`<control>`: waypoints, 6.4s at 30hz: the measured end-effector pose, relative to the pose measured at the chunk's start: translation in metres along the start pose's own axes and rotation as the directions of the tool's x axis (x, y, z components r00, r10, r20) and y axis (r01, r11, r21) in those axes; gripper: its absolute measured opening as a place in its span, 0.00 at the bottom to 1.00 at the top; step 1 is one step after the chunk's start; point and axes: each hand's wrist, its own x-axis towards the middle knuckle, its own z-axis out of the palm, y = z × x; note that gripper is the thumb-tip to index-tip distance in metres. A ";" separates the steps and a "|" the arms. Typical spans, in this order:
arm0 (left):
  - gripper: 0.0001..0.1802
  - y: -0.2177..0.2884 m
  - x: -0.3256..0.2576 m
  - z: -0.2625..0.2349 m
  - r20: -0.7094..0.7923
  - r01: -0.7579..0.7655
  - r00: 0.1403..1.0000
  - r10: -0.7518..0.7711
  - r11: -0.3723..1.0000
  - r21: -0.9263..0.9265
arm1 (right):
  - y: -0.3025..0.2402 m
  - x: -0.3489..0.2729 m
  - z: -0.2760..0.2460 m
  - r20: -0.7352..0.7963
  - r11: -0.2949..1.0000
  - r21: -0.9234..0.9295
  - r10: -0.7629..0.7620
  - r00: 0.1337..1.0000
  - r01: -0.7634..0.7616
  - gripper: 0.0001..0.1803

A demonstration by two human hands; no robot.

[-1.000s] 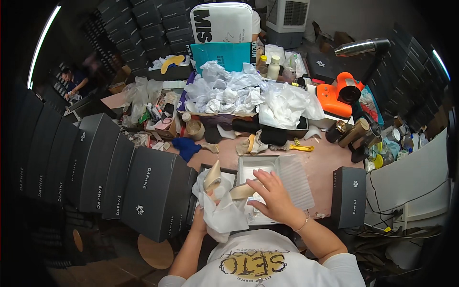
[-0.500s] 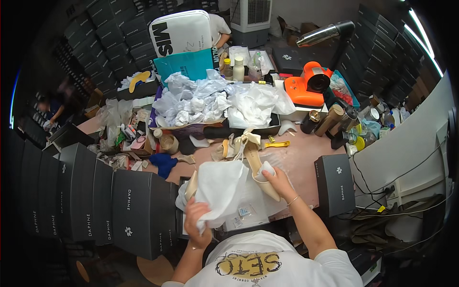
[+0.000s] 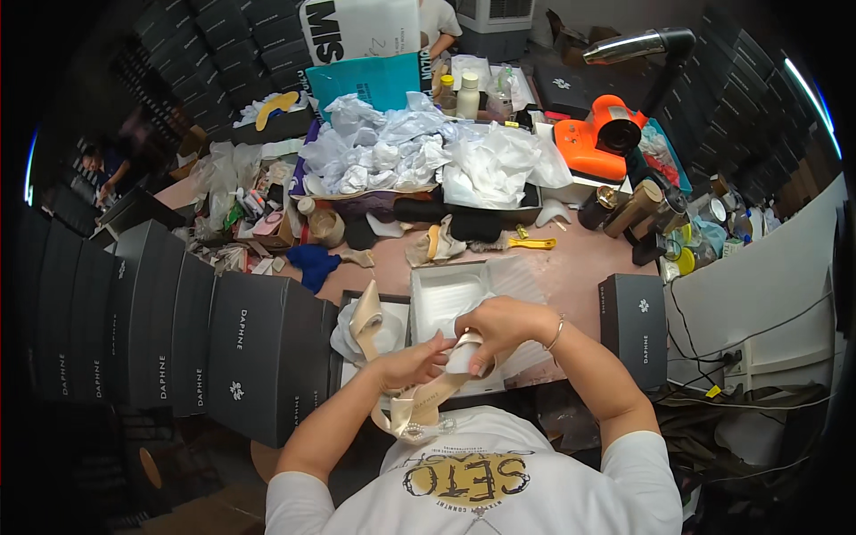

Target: Inspecting pairs of high-heeled shoes and packing them into boxes with protective tissue.

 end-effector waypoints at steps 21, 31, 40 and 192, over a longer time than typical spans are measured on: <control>0.41 -0.081 -0.021 -0.006 -0.488 -0.403 0.873 0.022 0.595 -0.695 | 0.094 0.081 0.188 -0.531 0.787 -0.378 0.247 0.811 -0.487 0.32; 0.39 -0.087 -0.006 0.020 -0.580 -0.427 0.814 -0.012 0.666 -0.612 | -0.016 0.073 0.128 -0.307 0.933 -0.348 -0.205 0.930 0.090 0.15; 0.42 -0.109 -0.009 -0.007 -0.583 -0.441 0.804 -0.119 0.539 -0.718 | 0.021 0.024 0.117 -0.626 0.950 -0.258 -0.028 0.780 -0.173 0.20; 0.34 -0.109 0.012 0.022 -0.471 -0.353 0.880 0.061 0.748 -0.562 | -0.007 0.046 0.129 -0.650 0.984 0.160 0.160 0.743 -0.072 0.28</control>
